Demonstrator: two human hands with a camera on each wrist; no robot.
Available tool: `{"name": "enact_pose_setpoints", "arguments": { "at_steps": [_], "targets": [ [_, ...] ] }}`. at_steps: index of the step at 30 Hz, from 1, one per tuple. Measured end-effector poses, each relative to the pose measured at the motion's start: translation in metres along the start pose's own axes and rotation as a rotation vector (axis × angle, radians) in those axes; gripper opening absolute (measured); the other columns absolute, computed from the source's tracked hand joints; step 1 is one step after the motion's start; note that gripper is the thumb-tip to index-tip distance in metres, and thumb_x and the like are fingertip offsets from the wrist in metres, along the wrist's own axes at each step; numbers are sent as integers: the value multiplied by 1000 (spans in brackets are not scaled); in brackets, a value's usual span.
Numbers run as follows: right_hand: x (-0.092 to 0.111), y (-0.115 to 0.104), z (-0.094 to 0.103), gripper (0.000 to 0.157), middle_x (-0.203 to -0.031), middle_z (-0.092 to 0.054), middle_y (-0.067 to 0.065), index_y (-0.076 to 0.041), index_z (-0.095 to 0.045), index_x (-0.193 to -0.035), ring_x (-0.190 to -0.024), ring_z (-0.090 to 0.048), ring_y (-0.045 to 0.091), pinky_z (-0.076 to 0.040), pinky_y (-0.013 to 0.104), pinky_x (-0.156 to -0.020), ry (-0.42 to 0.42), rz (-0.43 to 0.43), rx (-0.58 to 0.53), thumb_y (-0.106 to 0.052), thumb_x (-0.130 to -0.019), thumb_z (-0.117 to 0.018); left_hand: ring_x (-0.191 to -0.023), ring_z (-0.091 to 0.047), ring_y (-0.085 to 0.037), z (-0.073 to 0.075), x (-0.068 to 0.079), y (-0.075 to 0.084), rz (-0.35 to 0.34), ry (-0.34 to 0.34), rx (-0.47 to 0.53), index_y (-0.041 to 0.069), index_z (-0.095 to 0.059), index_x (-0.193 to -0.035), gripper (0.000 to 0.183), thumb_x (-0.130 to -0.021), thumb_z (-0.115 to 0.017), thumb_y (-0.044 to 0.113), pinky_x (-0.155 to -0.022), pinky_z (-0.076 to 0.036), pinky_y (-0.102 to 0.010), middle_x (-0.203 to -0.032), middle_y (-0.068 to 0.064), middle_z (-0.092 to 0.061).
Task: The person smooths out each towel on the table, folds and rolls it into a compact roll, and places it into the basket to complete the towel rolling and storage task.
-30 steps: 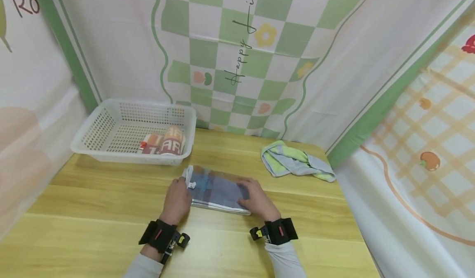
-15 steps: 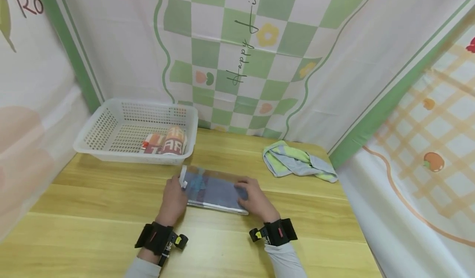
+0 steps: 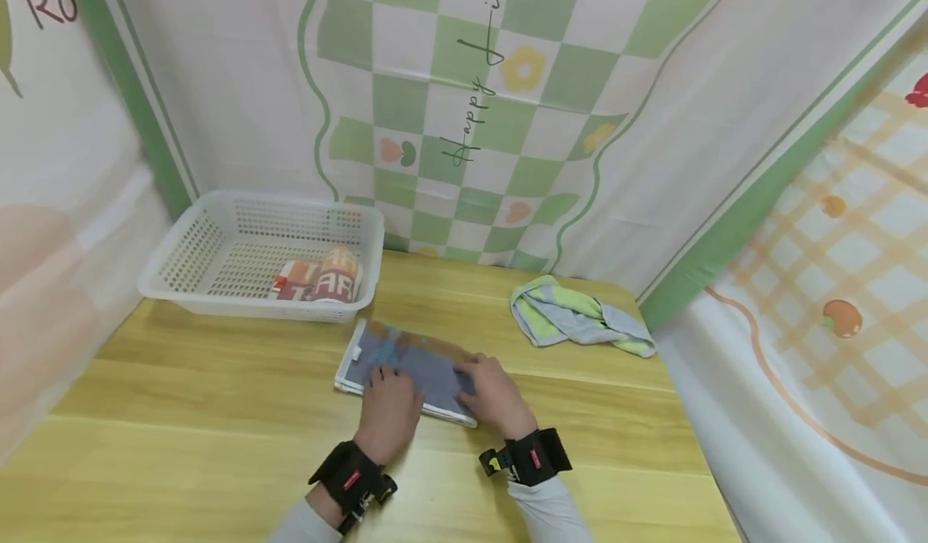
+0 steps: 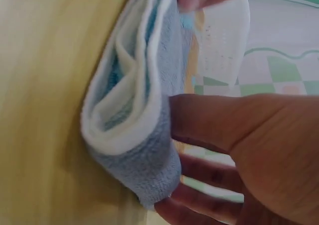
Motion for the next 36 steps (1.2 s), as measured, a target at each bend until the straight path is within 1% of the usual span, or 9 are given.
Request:
{"name": "enact_pose_setpoints", "arguments": {
  "at_steps": [3, 6, 12, 17, 19, 22, 26, 31, 36],
  "targets": [
    [0, -6, -1, 42, -118, -64, 22, -2, -72, -122, -99, -60, 35, -55, 47, -81, 1, -45, 77, -20, -85, -82, -84, -63, -37, -6, -12, -2, 5, -55, -41, -8, -69, -86, 48, -81, -84, 37, -70, -58, -48, -89, -25, -65],
    [2, -12, 0, 40, -107, -64, 18, -2, -75, -115, -88, -59, 29, -54, 43, -70, -8, -71, 154, -27, -85, -83, -96, -63, -41, -9, -29, -10, -73, -148, -16, -10, -68, -93, 48, -82, -83, 35, -80, -58, -51, -100, -28, -65],
    [6, -16, 7, 28, -87, -63, 8, -7, -77, -88, -78, -57, 22, -48, 36, -63, -55, -41, 223, -32, -82, -84, -127, -50, -47, -18, -69, -32, -291, -440, 228, -14, -64, -114, 34, -93, -71, 12, -110, -43, -52, -127, -32, -57],
    [7, -22, 5, 22, -86, -59, 8, -6, -71, -78, -78, -55, 21, -45, 33, -64, -66, -14, 163, -23, -79, -85, -147, -30, -49, -26, -88, -43, -337, -570, 316, -12, -51, -139, 47, -98, -63, 7, -121, -27, -55, -155, -34, -36],
    [8, -24, 4, 22, -86, -58, 9, -5, -69, -76, -77, -56, 22, -46, 33, -65, -53, -4, 158, -20, -79, -85, -147, -31, -47, -27, -92, -42, -337, -553, 306, -10, -53, -139, 47, -97, -65, 8, -121, -28, -54, -154, -32, -38],
    [9, -26, 1, 23, -87, -58, 10, -6, -67, -72, -76, -58, 24, -47, 34, -66, -22, 9, 175, -19, -78, -85, -138, -44, -43, -25, -93, -38, -365, -475, 267, -5, -62, -129, 38, -94, -69, 6, -116, -38, -51, -143, -27, -52],
    [4, -25, -1, 23, -89, -60, 11, -6, -67, -72, -76, -59, 25, -49, 36, -67, -11, 20, 167, -19, -80, -83, -110, -58, -32, -18, -84, -28, -413, -368, 265, 1, -72, -107, 19, -89, -73, 2, -95, -51, -43, -116, -16, -62],
    [-7, -18, 2, 19, -88, -59, 12, -3, -66, -75, -78, -57, 23, -48, 35, -66, -54, 35, 105, -14, -84, -79, -88, -57, -20, -9, -66, -15, -430, -383, 365, 3, -74, -98, 9, -89, -72, 5, -78, -52, -36, -99, -7, -61],
    [-17, -15, 7, 18, -85, -61, 10, -3, -68, -76, -76, -56, 20, -47, 33, -65, -113, 59, 84, -13, -80, -83, -78, -54, -15, -13, -49, -10, -432, -350, 355, 5, -69, -87, 6, -85, -73, 1, -69, -49, -30, -87, -3, -59]
  ]
}}
Point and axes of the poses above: each hand's wrist, its own x-axis away from the middle knuckle, its own z-axis out of the back of the hand, y = z × x, the point moved 1 cm from there along -x, towards the middle knuckle
